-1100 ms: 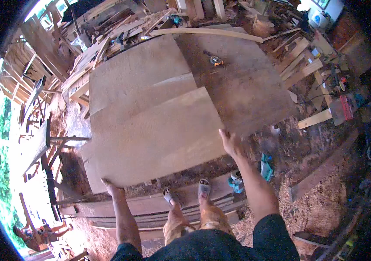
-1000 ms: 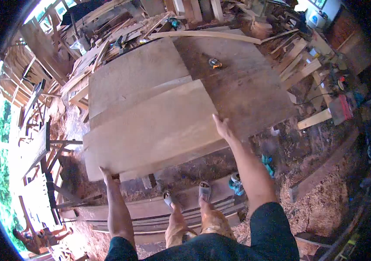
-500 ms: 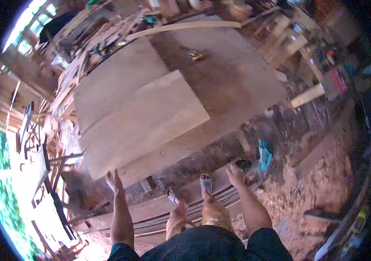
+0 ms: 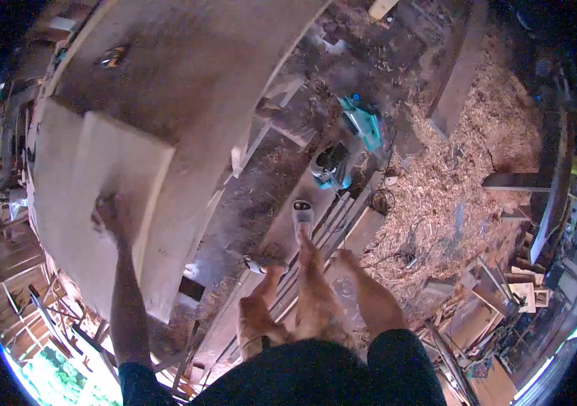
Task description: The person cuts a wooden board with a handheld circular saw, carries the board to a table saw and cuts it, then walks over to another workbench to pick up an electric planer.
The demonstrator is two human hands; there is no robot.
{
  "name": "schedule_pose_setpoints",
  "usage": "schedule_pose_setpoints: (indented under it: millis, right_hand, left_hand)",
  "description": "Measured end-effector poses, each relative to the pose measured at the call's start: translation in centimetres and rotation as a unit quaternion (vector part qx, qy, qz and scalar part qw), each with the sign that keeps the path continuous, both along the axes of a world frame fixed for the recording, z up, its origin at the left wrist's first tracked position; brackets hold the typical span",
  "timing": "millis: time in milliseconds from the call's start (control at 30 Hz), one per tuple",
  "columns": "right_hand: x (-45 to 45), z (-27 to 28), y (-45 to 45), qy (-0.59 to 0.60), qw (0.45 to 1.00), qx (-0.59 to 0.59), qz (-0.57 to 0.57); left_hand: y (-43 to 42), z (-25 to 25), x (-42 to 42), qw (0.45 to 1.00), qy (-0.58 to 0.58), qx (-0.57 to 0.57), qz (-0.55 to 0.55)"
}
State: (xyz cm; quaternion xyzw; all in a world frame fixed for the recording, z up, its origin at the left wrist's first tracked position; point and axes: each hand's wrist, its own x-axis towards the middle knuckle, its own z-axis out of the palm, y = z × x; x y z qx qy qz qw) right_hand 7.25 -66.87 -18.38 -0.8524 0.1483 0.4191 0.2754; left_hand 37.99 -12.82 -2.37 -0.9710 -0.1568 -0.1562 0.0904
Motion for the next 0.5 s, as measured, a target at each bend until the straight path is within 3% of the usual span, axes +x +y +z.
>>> schedule_pose_setpoints:
  millis: [133, 200, 267, 333, 367, 400, 467, 500]
  right_hand:
    - [2.6, -14.6, 1.6, 0.002, 0.994, -0.064, 0.089]
    - [5.4, -21.3, 2.8, -0.02, 0.992, -0.055, 0.113]
    - [8.6, -27.6, 3.7, -0.071, 0.988, -0.045, 0.133]
    - [10.4, -32.4, 2.7, -0.104, 0.981, -0.065, 0.148]
    - [11.1, -34.2, 2.0, -0.11, 0.978, -0.083, 0.156]
    - [11.6, -35.3, 1.5, -0.116, 0.975, -0.102, 0.162]
    - [12.4, -37.1, -0.2, -0.043, 0.975, -0.118, 0.18]
    - [9.7, -43.2, -2.1, -0.103, 0.98, -0.105, 0.133]
  left_hand:
    - [-2.5, 0.3, 0.9, 0.979, -0.025, -0.2, 0.031]
    - [2.4, -2.8, 0.0, 0.967, -0.062, -0.245, 0.028]
    - [5.8, -3.7, -0.9, 0.973, -0.085, -0.213, 0.018]
    - [1.2, -1.2, 0.4, 0.996, 0.003, -0.067, 0.054]
    - [-0.5, -0.5, 1.1, 0.987, 0.011, -0.13, 0.089]
    - [-0.3, -0.5, 1.1, 0.992, 0.027, -0.105, 0.068]
    - [0.2, -0.6, 1.0, 0.982, -0.01, -0.179, 0.061]
    - [0.2, -0.7, 1.1, 0.982, -0.009, -0.177, 0.063]
